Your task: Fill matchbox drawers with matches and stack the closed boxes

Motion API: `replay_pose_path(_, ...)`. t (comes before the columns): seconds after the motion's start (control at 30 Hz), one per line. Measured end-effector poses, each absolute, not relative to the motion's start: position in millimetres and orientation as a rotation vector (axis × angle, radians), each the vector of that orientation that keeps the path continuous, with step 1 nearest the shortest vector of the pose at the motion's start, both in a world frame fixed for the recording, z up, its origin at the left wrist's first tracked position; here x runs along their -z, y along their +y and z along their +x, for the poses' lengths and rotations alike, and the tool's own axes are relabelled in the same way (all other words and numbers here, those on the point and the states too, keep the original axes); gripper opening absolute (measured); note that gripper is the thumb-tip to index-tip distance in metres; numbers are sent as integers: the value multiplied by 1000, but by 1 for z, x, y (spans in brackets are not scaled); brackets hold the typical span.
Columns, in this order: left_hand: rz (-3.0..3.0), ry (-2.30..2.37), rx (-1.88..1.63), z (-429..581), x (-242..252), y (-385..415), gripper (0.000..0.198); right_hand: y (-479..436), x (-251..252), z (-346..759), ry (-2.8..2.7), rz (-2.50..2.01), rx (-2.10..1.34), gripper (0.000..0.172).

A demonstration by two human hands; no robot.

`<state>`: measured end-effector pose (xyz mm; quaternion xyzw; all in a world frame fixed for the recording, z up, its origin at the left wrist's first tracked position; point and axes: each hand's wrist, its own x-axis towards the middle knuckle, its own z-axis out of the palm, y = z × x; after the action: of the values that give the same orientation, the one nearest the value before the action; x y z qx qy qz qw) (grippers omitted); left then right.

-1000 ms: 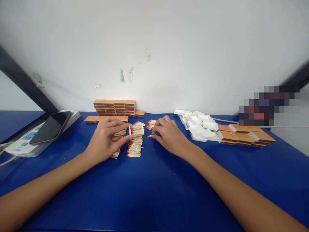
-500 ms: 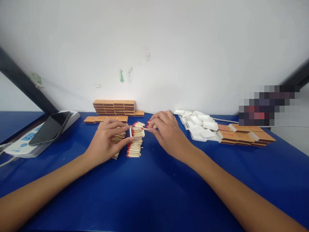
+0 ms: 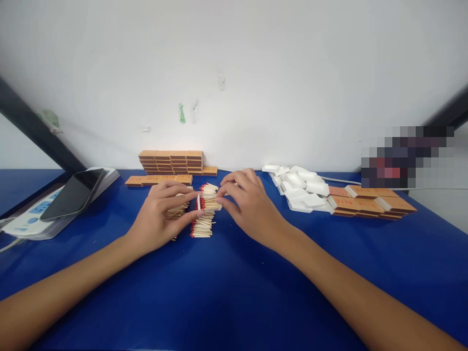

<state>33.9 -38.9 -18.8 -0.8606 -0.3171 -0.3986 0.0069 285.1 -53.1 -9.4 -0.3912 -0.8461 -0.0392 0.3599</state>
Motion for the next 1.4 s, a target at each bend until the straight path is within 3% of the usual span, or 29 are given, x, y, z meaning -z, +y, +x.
replay_pose_path(0.43, -2637, -1062, 1253, 29, 17, -32, 34, -17, 38, 318, -2334, -1237, 197, 20)
replay_pose_path(1.03, -2644, -1071, 1234, 29, 16, -32, 34, -17, 38, 315, -2332, -1275, 179, 6)
replay_pose_path(1.4, -2665, -1080, 1239, 29, 14, -33, 35, -15, 40, 319, -2387, -1292, 163, 13)
